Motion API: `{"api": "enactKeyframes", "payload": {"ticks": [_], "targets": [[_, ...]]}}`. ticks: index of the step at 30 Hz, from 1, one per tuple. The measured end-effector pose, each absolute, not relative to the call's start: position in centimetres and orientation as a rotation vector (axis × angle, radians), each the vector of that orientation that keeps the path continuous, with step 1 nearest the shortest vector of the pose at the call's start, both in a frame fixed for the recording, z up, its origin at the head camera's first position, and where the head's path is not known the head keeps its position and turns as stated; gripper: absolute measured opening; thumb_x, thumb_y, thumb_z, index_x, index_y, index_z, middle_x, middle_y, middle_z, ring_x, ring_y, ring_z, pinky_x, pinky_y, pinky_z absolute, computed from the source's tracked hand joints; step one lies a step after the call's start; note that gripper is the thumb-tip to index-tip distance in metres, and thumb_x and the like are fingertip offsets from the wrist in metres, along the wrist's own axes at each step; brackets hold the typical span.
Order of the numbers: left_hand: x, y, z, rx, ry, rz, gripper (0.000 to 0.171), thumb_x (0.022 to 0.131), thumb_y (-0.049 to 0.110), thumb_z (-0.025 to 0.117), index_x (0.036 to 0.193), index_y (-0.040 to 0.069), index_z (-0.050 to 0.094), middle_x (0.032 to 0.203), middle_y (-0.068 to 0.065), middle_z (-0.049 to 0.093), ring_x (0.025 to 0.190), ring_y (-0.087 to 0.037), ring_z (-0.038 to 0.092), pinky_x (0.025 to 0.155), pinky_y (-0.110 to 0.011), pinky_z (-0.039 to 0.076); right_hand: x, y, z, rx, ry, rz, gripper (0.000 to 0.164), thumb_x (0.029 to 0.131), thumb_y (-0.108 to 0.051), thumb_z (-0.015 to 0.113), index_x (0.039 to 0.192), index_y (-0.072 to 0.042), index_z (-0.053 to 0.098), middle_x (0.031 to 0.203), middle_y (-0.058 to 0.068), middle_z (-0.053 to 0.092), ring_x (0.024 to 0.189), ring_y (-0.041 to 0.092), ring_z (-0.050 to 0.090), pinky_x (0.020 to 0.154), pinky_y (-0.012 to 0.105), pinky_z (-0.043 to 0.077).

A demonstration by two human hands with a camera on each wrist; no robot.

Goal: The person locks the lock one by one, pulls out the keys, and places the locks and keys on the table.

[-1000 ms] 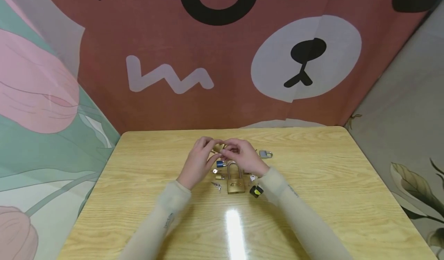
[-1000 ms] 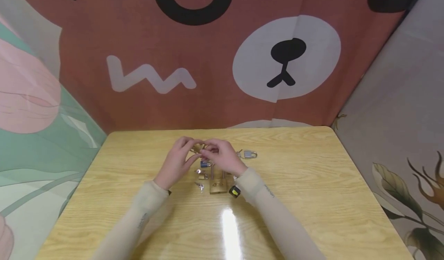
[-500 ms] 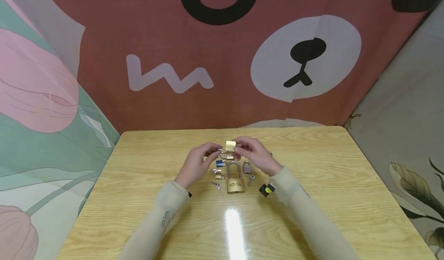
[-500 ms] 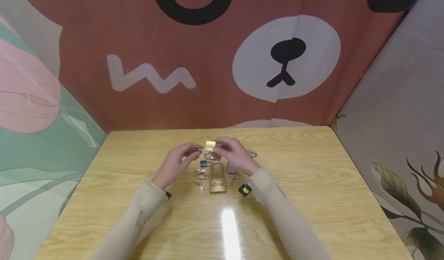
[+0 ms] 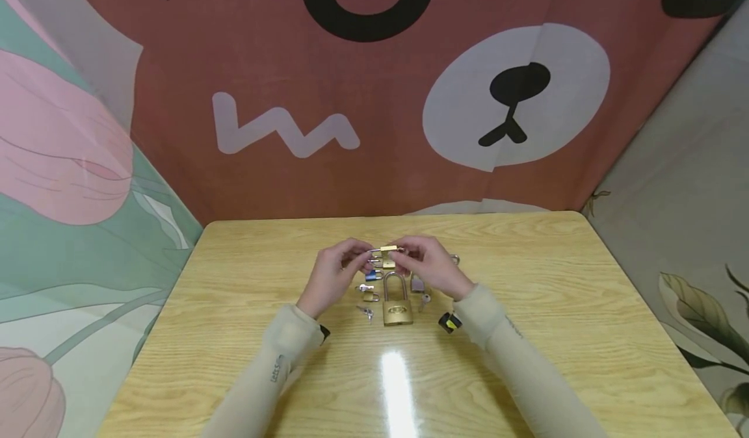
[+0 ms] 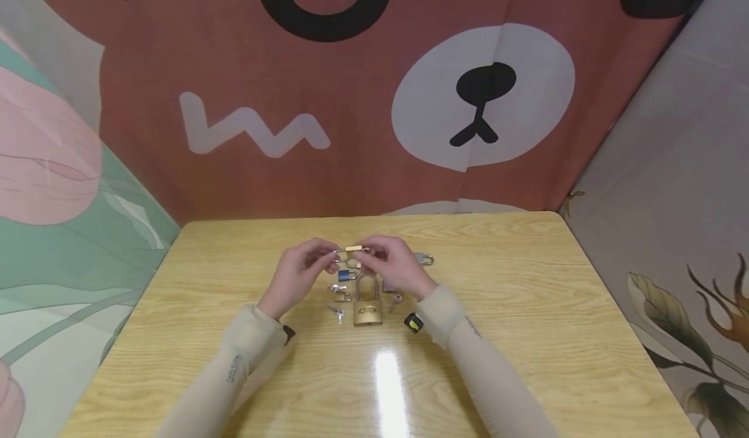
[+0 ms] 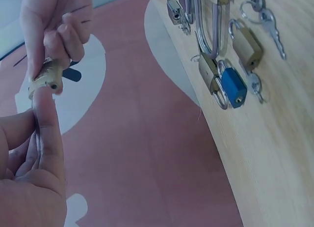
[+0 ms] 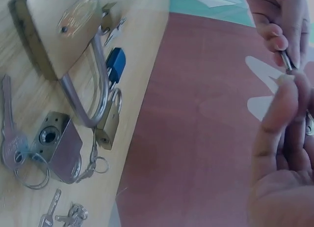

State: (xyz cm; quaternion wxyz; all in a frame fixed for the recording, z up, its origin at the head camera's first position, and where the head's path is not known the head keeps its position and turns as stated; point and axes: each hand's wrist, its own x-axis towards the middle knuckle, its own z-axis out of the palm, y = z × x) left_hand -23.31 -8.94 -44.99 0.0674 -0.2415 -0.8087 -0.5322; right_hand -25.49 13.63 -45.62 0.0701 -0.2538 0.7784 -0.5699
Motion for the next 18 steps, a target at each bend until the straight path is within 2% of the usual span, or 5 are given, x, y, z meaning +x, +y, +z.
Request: {"api": "enactKeyframes", "payload": {"ticks": [5, 8, 10, 14, 18], "targets": [[-23.3, -8.8, -45.0, -0.669, -2.412, -1.670, 0.018, 0.095, 0.014, 0.064, 0.106, 0.000, 0.068, 0.090, -0.016, 0.073, 0.075, -0.014, 0.070, 0.070, -0.033, 0.064, -25.3, 13.4, -45.5, -0.791, 2.406, -1.701, 0.020, 0.100, -0.022, 0.056, 0.093, -0.007, 0.067, 0.078, 0.021, 0.064, 0.069, 0.037, 0.060, 0.058, 0.035, 0.057], [-23.5, -8.7, -45.3, -0.588, -2.404, -1.798, 0.018, 0.093, 0.014, 0.066, 0.105, 0.000, 0.068, 0.092, -0.021, 0.074, 0.077, -0.019, 0.071, 0.073, -0.039, 0.064, -25.3, 13.2, -45.6, -0.793, 2.328, -1.764, 0.022, 0.101, -0.021, 0.055, 0.094, -0.004, 0.066, 0.084, 0.023, 0.067, 0.074, 0.041, 0.064, 0.064, 0.040, 0.062], [-23.6, -8.7, -45.5, -0.544, -2.401, -1.896, 0.017, 0.094, 0.012, 0.065, 0.104, -0.001, 0.068, 0.093, -0.026, 0.073, 0.078, -0.025, 0.072, 0.075, -0.043, 0.064, -25.2, 13.1, -45.7, -0.780, 2.277, -1.803, 0.021, 0.101, -0.019, 0.055, 0.096, -0.001, 0.066, 0.088, 0.024, 0.069, 0.076, 0.039, 0.066, 0.066, 0.038, 0.063], [-23.9, -8.8, -46.0, -0.549, -2.421, -1.995, 0.018, 0.097, 0.009, 0.060, 0.099, -0.008, 0.066, 0.090, -0.034, 0.069, 0.076, -0.037, 0.069, 0.071, -0.048, 0.063, -25.1, 12.9, -46.0, -0.730, 2.223, -1.838, 0.020, 0.099, -0.017, 0.058, 0.097, 0.001, 0.066, 0.089, 0.029, 0.070, 0.075, 0.032, 0.069, 0.070, 0.044, 0.064], [-24.0, -8.8, -46.1, -0.584, -2.428, -1.986, 0.019, 0.098, 0.011, 0.058, 0.095, -0.006, 0.066, 0.086, -0.035, 0.067, 0.071, -0.039, 0.067, 0.066, -0.055, 0.061, -25.1, 12.8, -46.3, -0.729, 2.200, -1.857, 0.020, 0.098, -0.015, 0.060, 0.093, 0.004, 0.064, 0.090, 0.032, 0.071, 0.077, 0.032, 0.071, 0.073, 0.053, 0.062]]}}
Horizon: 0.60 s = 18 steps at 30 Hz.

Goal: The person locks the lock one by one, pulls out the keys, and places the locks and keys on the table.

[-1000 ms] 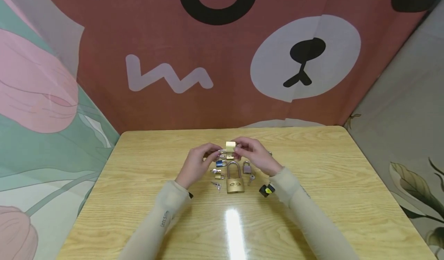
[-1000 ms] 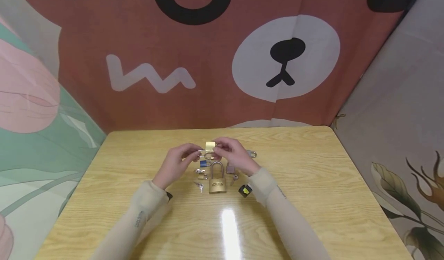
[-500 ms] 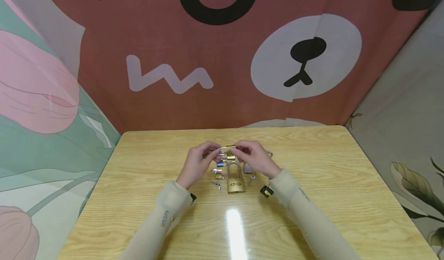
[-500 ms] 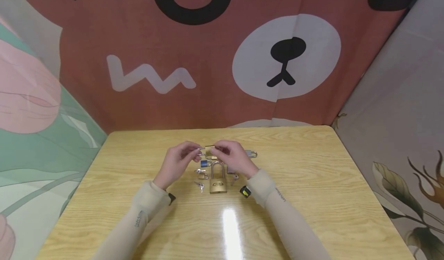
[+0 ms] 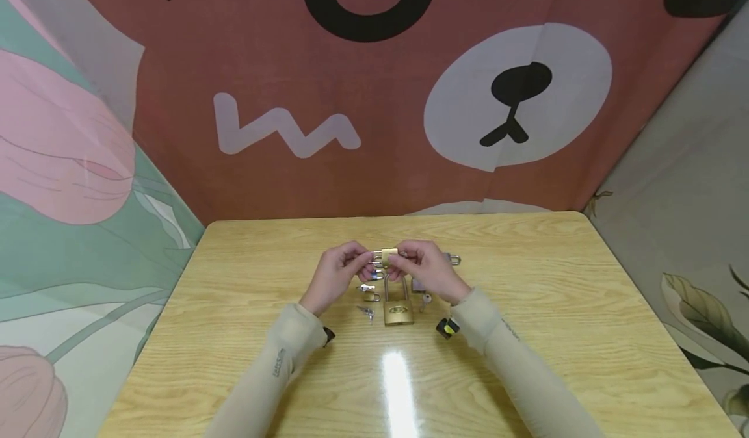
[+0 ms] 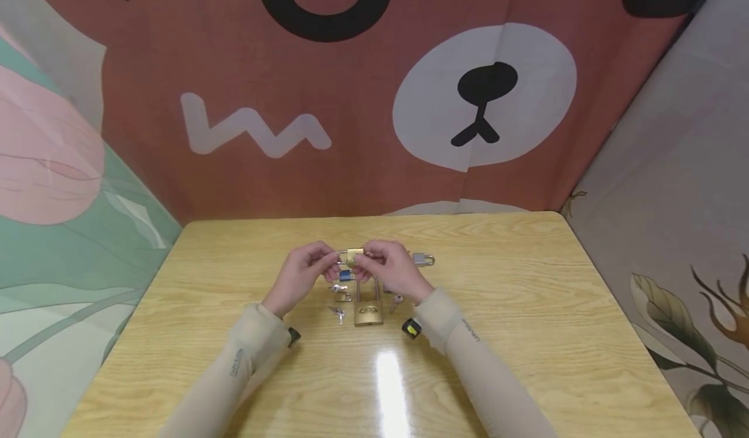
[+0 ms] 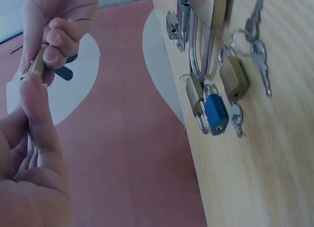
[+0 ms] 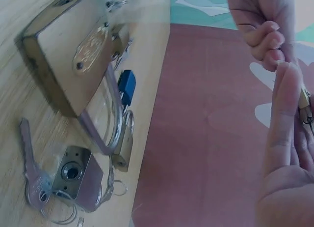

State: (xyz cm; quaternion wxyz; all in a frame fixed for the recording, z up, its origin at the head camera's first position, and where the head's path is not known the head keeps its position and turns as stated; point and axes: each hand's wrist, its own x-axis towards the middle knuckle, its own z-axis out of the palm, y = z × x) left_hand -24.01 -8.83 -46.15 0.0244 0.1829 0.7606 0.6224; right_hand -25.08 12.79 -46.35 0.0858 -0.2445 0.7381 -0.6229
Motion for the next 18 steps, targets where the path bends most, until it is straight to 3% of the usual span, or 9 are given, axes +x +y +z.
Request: {"api": "enactKeyframes", "payload": {"ticks": [4, 10, 16, 18], "targets": [[-23.93, -8.64, -46.06, 0.544, 2.316, 1.954, 0.021, 0.097, 0.015, 0.060, 0.093, -0.005, 0.066, 0.085, -0.035, 0.065, 0.071, -0.041, 0.066, 0.068, -0.060, 0.059, -25.01, 12.67, -46.58, -0.756, 2.217, -1.885, 0.020, 0.097, -0.013, 0.061, 0.091, 0.006, 0.063, 0.090, 0.028, 0.073, 0.078, 0.030, 0.072, 0.074, 0.053, 0.062], [-23.76, -8.25, -45.92, 0.584, 2.320, 1.956, 0.024, 0.097, 0.020, 0.061, 0.092, -0.004, 0.066, 0.080, -0.022, 0.069, 0.070, -0.035, 0.067, 0.068, -0.060, 0.059, -24.83, 12.60, -46.58, -0.797, 2.268, -1.870, 0.020, 0.097, -0.016, 0.061, 0.087, 0.001, 0.064, 0.085, 0.023, 0.075, 0.074, 0.027, 0.072, 0.070, 0.048, 0.063], [-24.06, -8.08, -45.83, 0.587, 2.368, 1.920, 0.019, 0.097, 0.019, 0.060, 0.092, 0.002, 0.067, 0.082, -0.027, 0.070, 0.070, -0.035, 0.067, 0.066, -0.051, 0.062, -24.97, 12.48, -46.65, -0.775, 2.273, -1.870, 0.020, 0.098, -0.018, 0.060, 0.092, -0.001, 0.067, 0.087, 0.022, 0.075, 0.076, 0.033, 0.071, 0.069, 0.039, 0.065], [-24.21, -8.00, -45.86, 0.592, 2.391, 1.892, 0.020, 0.098, 0.017, 0.059, 0.094, -0.002, 0.065, 0.083, -0.027, 0.070, 0.071, -0.038, 0.067, 0.065, -0.046, 0.063, -24.81, 12.42, -46.32, -0.731, 2.268, -1.882, 0.019, 0.098, -0.016, 0.060, 0.095, 0.001, 0.067, 0.089, 0.024, 0.074, 0.077, 0.034, 0.071, 0.070, 0.036, 0.065]]}}
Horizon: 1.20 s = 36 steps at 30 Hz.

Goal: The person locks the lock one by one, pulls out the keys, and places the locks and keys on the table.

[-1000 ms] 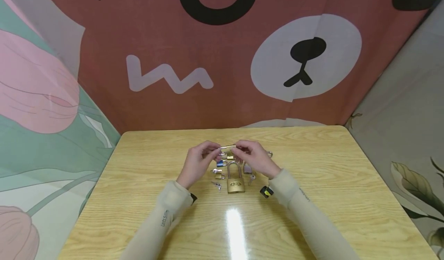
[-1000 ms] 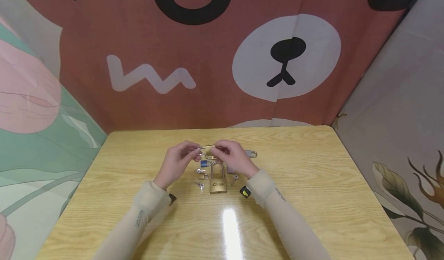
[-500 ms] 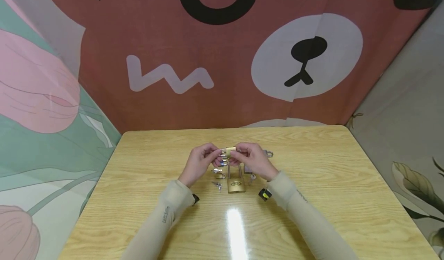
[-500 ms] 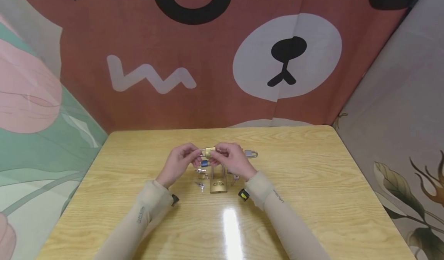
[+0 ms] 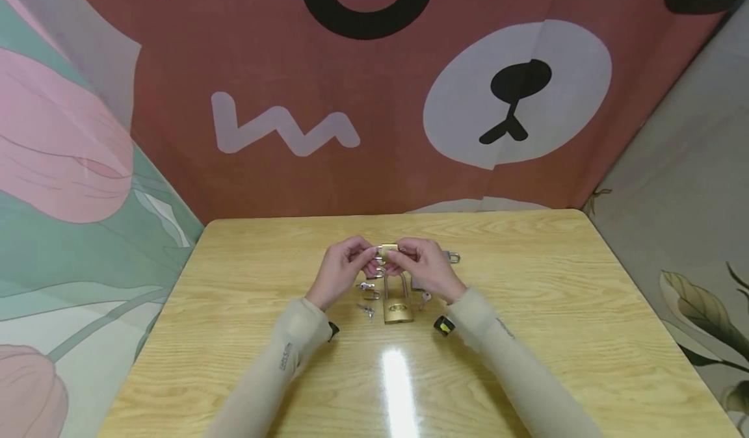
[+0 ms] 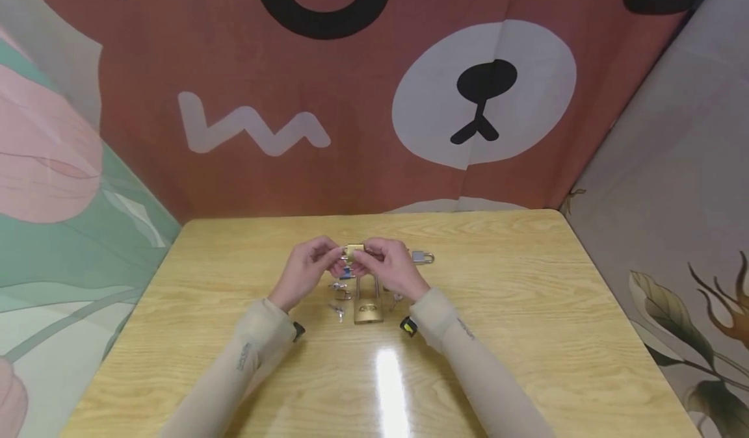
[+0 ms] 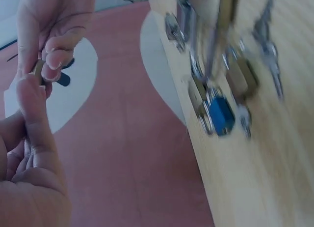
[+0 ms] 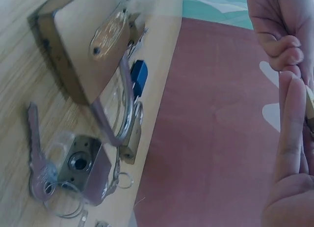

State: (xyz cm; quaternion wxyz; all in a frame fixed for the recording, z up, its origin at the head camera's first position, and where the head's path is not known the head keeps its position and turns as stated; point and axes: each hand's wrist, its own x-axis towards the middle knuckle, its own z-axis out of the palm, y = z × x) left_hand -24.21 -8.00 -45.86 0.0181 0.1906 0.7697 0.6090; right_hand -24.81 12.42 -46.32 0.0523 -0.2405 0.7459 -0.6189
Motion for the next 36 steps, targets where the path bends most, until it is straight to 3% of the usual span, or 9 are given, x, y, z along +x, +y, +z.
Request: {"api": "enactKeyframes", "payload": {"ticks": [4, 7, 11, 15, 18, 22, 27, 31, 36], "targets": [[-24.1, -7.9, -45.6, 0.622, 2.431, 1.834, 0.022, 0.100, 0.016, 0.057, 0.101, -0.005, 0.063, 0.086, -0.024, 0.071, 0.074, -0.035, 0.068, 0.063, -0.031, 0.063, -24.7, 12.5, -45.9, -0.688, 2.257, -1.899, 0.019, 0.098, -0.013, 0.059, 0.096, 0.005, 0.066, 0.090, 0.027, 0.073, 0.076, 0.031, 0.072, 0.070, 0.037, 0.065], [-23.9, -7.8, -45.6, 0.690, 2.495, 1.753, 0.024, 0.098, 0.020, 0.060, 0.117, 0.005, 0.062, 0.096, -0.017, 0.070, 0.078, -0.027, 0.069, 0.067, -0.028, 0.063, -25.0, 12.7, -46.2, -0.683, 2.263, -1.884, 0.019, 0.098, -0.014, 0.059, 0.098, 0.003, 0.066, 0.090, 0.026, 0.073, 0.078, 0.035, 0.071, 0.070, 0.035, 0.065], [-24.0, -7.7, -46.0, 0.897, 2.635, 1.615, 0.044, 0.091, 0.018, 0.069, 0.134, 0.016, 0.058, 0.112, -0.009, 0.066, 0.082, -0.013, 0.068, 0.073, -0.027, 0.063, -25.3, 12.9, -46.5, -0.675, 2.275, -1.856, 0.018, 0.099, -0.010, 0.057, 0.103, 0.004, 0.067, 0.091, 0.027, 0.073, 0.081, 0.044, 0.068, 0.070, 0.036, 0.065], [-24.1, -7.5, -46.1, 1.043, 2.762, 1.524, 0.045, 0.086, 0.012, 0.074, 0.129, 0.014, 0.063, 0.109, -0.007, 0.066, 0.082, -0.008, 0.067, 0.074, -0.022, 0.062, -25.3, 12.9, -46.7, -0.698, 2.258, -1.843, 0.018, 0.099, -0.009, 0.057, 0.105, 0.005, 0.067, 0.091, 0.030, 0.072, 0.081, 0.044, 0.068, 0.076, 0.054, 0.061], [-24.3, -7.4, -46.3, 1.059, 2.838, 1.484, 0.041, 0.084, 0.014, 0.076, 0.124, 0.015, 0.066, 0.104, -0.004, 0.067, 0.082, -0.007, 0.066, 0.072, -0.019, 0.061, -25.3, 13.0, -46.8, -0.706, 2.233, -1.839, 0.020, 0.099, -0.015, 0.057, 0.106, 0.001, 0.068, 0.094, 0.030, 0.072, 0.081, 0.039, 0.069, 0.078, 0.058, 0.059], [-24.5, -7.4, -46.4, 1.067, 2.876, 1.474, 0.038, 0.084, 0.016, 0.076, 0.121, 0.016, 0.067, 0.105, -0.003, 0.068, 0.085, -0.008, 0.065, 0.074, -0.020, 0.061, -25.4, 13.3, -46.7, -0.737, 2.234, -1.823, 0.025, 0.101, -0.022, 0.055, 0.109, -0.002, 0.068, 0.098, 0.028, 0.072, 0.082, 0.032, 0.071, 0.078, 0.052, 0.061], [-24.6, -7.5, -46.2, 1.060, 2.865, 1.515, 0.037, 0.084, 0.013, 0.076, 0.119, 0.012, 0.067, 0.108, -0.007, 0.070, 0.087, -0.009, 0.064, 0.076, -0.022, 0.061, -25.5, 13.7, -46.4, -0.730, 2.290, -1.833, 0.024, 0.101, -0.018, 0.054, 0.112, 0.000, 0.068, 0.095, 0.024, 0.071, 0.082, 0.034, 0.070, 0.075, 0.044, 0.064], [-24.6, -7.4, -46.1, 1.048, 2.842, 1.505, 0.036, 0.084, 0.013, 0.076, 0.119, 0.009, 0.067, 0.109, -0.010, 0.069, 0.086, -0.009, 0.065, 0.077, -0.021, 0.061, -25.5, 14.0, -46.4, -0.704, 2.353, -1.821, 0.020, 0.099, -0.011, 0.056, 0.107, 0.002, 0.069, 0.091, 0.023, 0.071, 0.080, 0.033, 0.070, 0.071, 0.036, 0.064], [-24.6, -7.0, -46.1, 1.036, 2.828, 1.495, 0.036, 0.084, 0.013, 0.075, 0.119, 0.007, 0.065, 0.107, -0.011, 0.069, 0.087, -0.009, 0.065, 0.078, -0.021, 0.061, -25.4, 14.4, -46.4, -0.734, 2.402, -1.815, 0.020, 0.099, -0.012, 0.057, 0.100, 0.004, 0.070, 0.088, 0.022, 0.072, 0.078, 0.032, 0.070, 0.069, 0.035, 0.064]]}}
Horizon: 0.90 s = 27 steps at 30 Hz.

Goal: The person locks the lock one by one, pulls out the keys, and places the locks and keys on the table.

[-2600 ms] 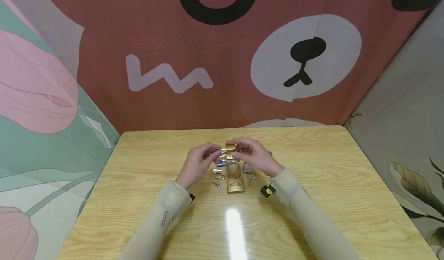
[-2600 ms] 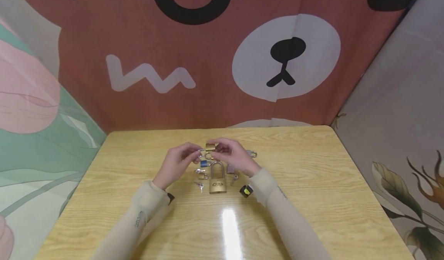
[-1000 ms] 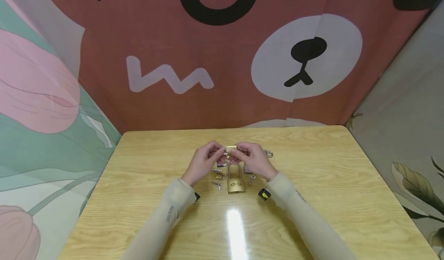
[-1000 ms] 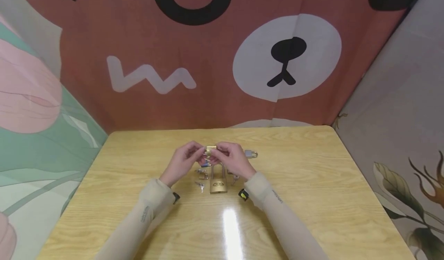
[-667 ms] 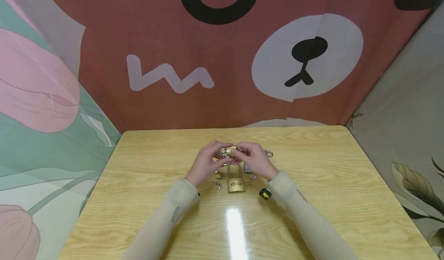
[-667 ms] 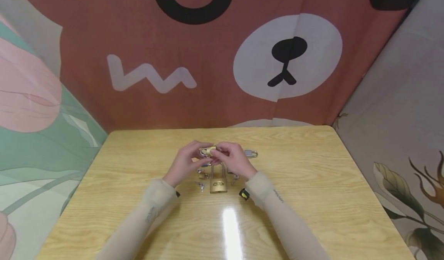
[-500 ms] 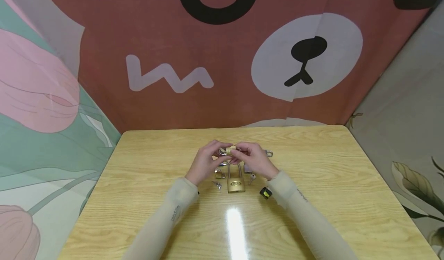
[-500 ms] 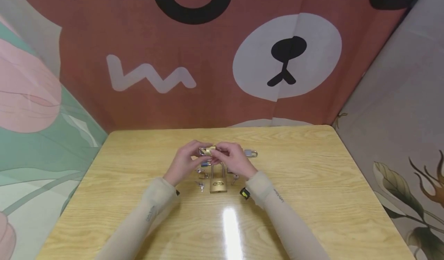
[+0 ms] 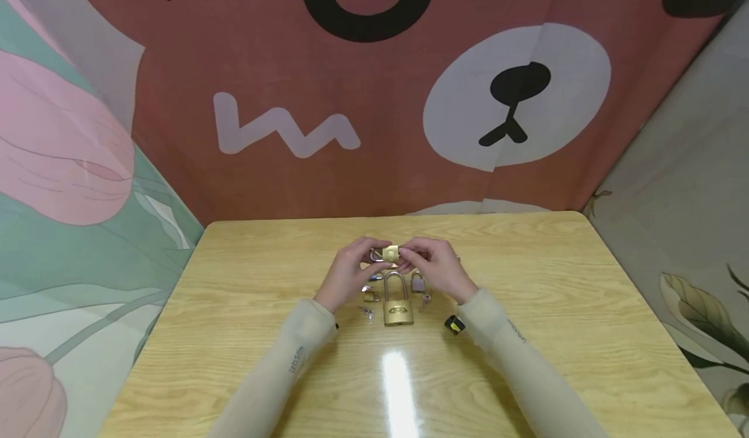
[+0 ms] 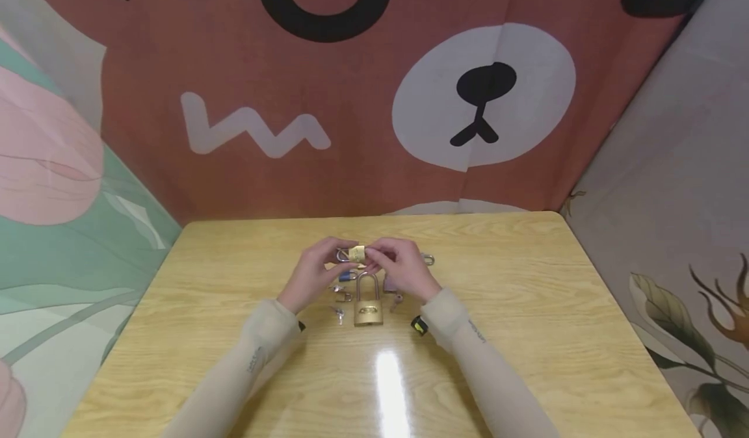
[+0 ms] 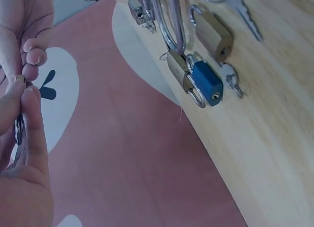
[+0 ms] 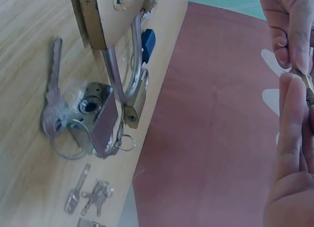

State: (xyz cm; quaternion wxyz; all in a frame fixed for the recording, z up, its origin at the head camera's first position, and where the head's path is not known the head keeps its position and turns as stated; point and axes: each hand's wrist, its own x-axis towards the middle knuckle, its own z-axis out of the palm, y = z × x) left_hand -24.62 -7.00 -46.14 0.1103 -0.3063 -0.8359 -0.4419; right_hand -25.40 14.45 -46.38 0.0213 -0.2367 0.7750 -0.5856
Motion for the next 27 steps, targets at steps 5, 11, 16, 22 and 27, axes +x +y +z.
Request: {"api": "enactKeyframes", "payload": {"ticks": [5, 11, 16, 22, 27], "targets": [[-24.5, -6.5, -46.0, -0.931, -2.443, -1.295, 0.035, 0.083, 0.010, 0.076, 0.116, 0.004, 0.065, 0.103, -0.009, 0.069, 0.085, -0.009, 0.064, 0.078, -0.022, 0.061, -25.0, 15.0, -46.0, -0.715, 2.480, -1.781, 0.018, 0.097, -0.015, 0.060, 0.096, -0.001, 0.071, 0.084, 0.016, 0.074, 0.073, 0.025, 0.071, 0.065, 0.032, 0.064], [-24.2, -6.1, -45.9, -0.953, -2.496, -1.275, 0.034, 0.085, 0.013, 0.075, 0.117, 0.009, 0.065, 0.105, -0.005, 0.069, 0.086, -0.006, 0.062, 0.079, -0.022, 0.060, -24.5, 16.2, -45.8, -0.665, 2.466, -1.778, 0.018, 0.097, -0.014, 0.061, 0.098, 0.002, 0.070, 0.086, 0.020, 0.074, 0.073, 0.022, 0.072, 0.069, 0.047, 0.063], [-23.9, -7.1, -46.1, -0.875, -2.470, -1.316, 0.030, 0.082, 0.007, 0.077, 0.109, 0.008, 0.066, 0.105, -0.007, 0.070, 0.084, -0.007, 0.062, 0.078, -0.026, 0.061, -24.7, 19.0, -45.6, -0.594, 2.478, -1.894, 0.020, 0.098, -0.013, 0.060, 0.102, 0.005, 0.068, 0.090, 0.029, 0.072, 0.074, 0.026, 0.072, 0.068, 0.036, 0.064], [-23.8, -7.3, -46.1, -0.936, -2.466, -1.299, 0.031, 0.083, 0.009, 0.076, 0.112, 0.008, 0.066, 0.105, -0.008, 0.069, 0.085, -0.008, 0.061, 0.078, -0.025, 0.061, -25.0, 22.4, -45.7, -0.530, 2.519, -1.773, 0.027, 0.093, -0.024, 0.068, 0.107, -0.002, 0.074, 0.094, 0.020, 0.076, 0.080, 0.026, 0.073, 0.074, 0.030, 0.064], [-23.7, -6.8, -46.0, -0.947, -2.461, -1.303, 0.032, 0.081, 0.008, 0.078, 0.111, 0.009, 0.066, 0.102, -0.005, 0.070, 0.082, -0.006, 0.061, 0.076, -0.023, 0.061, -24.8, 24.4, -47.0, -0.414, 2.690, -1.453, 0.020, 0.087, -0.025, 0.074, 0.103, -0.013, 0.078, 0.097, 0.010, 0.078, 0.083, 0.022, 0.071, 0.074, 0.038, 0.064]]}}
